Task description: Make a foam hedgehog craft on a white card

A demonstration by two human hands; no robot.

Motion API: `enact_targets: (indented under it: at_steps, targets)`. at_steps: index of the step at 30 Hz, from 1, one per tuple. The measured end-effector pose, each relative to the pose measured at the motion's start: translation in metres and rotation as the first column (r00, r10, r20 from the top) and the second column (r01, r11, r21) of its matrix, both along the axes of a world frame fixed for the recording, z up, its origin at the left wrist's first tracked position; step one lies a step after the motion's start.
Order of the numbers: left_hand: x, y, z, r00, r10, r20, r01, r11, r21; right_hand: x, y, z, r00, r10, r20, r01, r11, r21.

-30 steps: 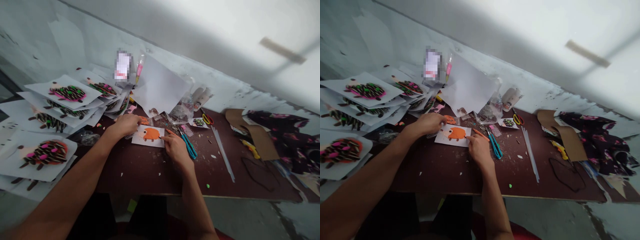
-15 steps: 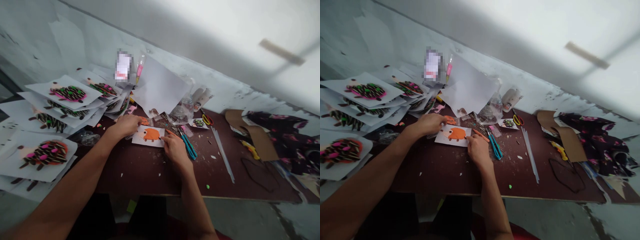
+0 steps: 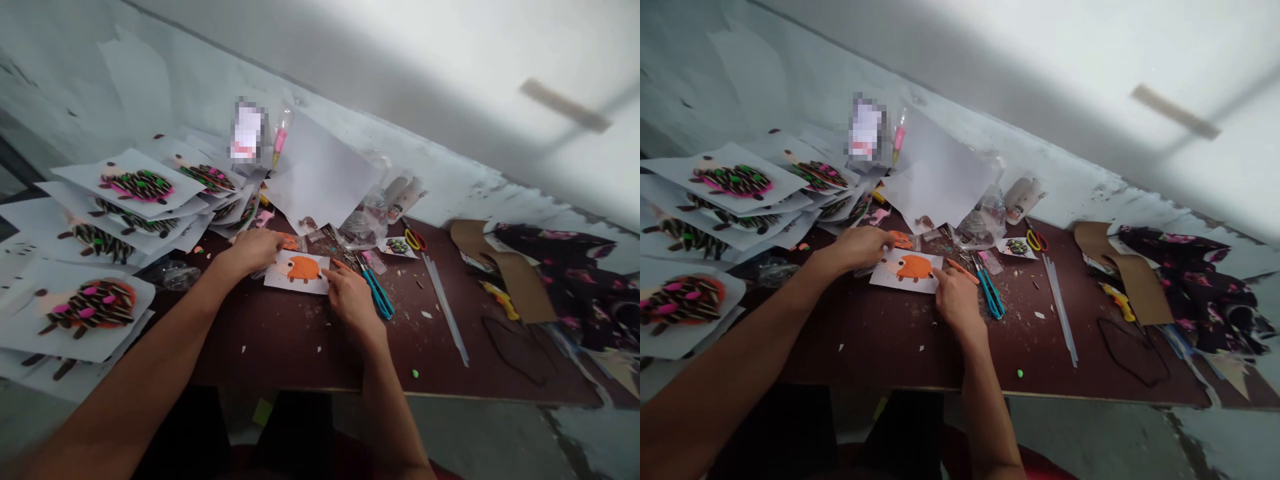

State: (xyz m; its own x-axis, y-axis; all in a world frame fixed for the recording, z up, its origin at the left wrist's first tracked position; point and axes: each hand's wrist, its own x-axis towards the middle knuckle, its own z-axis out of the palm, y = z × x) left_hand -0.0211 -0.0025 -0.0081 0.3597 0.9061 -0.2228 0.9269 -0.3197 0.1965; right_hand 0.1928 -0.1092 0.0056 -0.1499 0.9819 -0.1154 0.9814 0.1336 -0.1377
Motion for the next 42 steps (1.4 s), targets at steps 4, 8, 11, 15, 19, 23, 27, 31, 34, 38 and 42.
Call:
enact_targets:
  at_steps: [4,8,11,15,19,23,27,31,34,38,42]
  targets:
    - [-0.0003,-0.0001,0.0002,1.000,-0.011,0.006,0.011,1.000,0.017,0.0047,-0.0007,0.0014,0.998,0.009,-0.055,-0.010,1.000,-0.010]
    - [-0.0007,0.0009,-0.0008,1.000,0.002,-0.005,-0.002,1.000,0.013,0.0067,-0.0013,0.0020,0.999,0.024,-0.043,-0.026,0.999,-0.043]
    - [-0.0007,0.0016,-0.0022,1.000,0.007,0.005,-0.007,1.000,0.011,0.0054,-0.0015,0.0022,1.000,0.026,-0.014,-0.026,0.998,-0.065]
    - [-0.0005,0.0013,-0.0027,1.000,0.019,0.021,-0.019,1.000,0.010,0.0021,-0.0019,0.0032,1.000,0.016,0.003,-0.015,0.998,-0.066]
    - [-0.0005,0.0002,-0.0006,1.000,0.008,0.029,-0.008,1.000,0.003,0.0002,-0.0020,0.0038,1.000,0.008,0.013,-0.007,0.998,-0.059]
    - [-0.0004,-0.0017,0.0026,1.000,-0.009,0.023,0.009,1.000,0.002,0.0015,-0.0020,0.0028,1.000,0.000,-0.005,0.000,0.999,-0.045]
    - [-0.0001,-0.0027,0.0032,1.000,-0.018,0.011,0.018,1.000,0.012,0.0038,-0.0026,0.0016,0.999,0.020,-0.026,-0.022,0.999,-0.049]
    - [-0.0002,-0.0014,0.0013,1.000,-0.013,0.006,0.013,1.000,0.011,0.0026,-0.0034,0.0003,1.000,0.024,0.003,-0.024,0.999,-0.032]
    - [-0.0003,-0.0003,-0.0002,1.000,-0.019,0.010,0.019,1.000,0.011,0.0004,-0.0029,0.0000,1.000,0.019,0.015,-0.018,0.999,-0.035]
    - [0.0001,-0.0003,-0.0010,1.000,-0.022,-0.004,0.022,0.999,0.024,-0.0014,-0.0020,0.0007,1.000,0.014,0.026,-0.013,0.999,-0.031]
    - [0.0003,-0.0013,-0.0005,1.000,-0.018,0.008,0.018,1.000,0.022,0.0020,-0.0018,0.0005,1.000,0.016,-0.017,-0.016,1.000,-0.020]
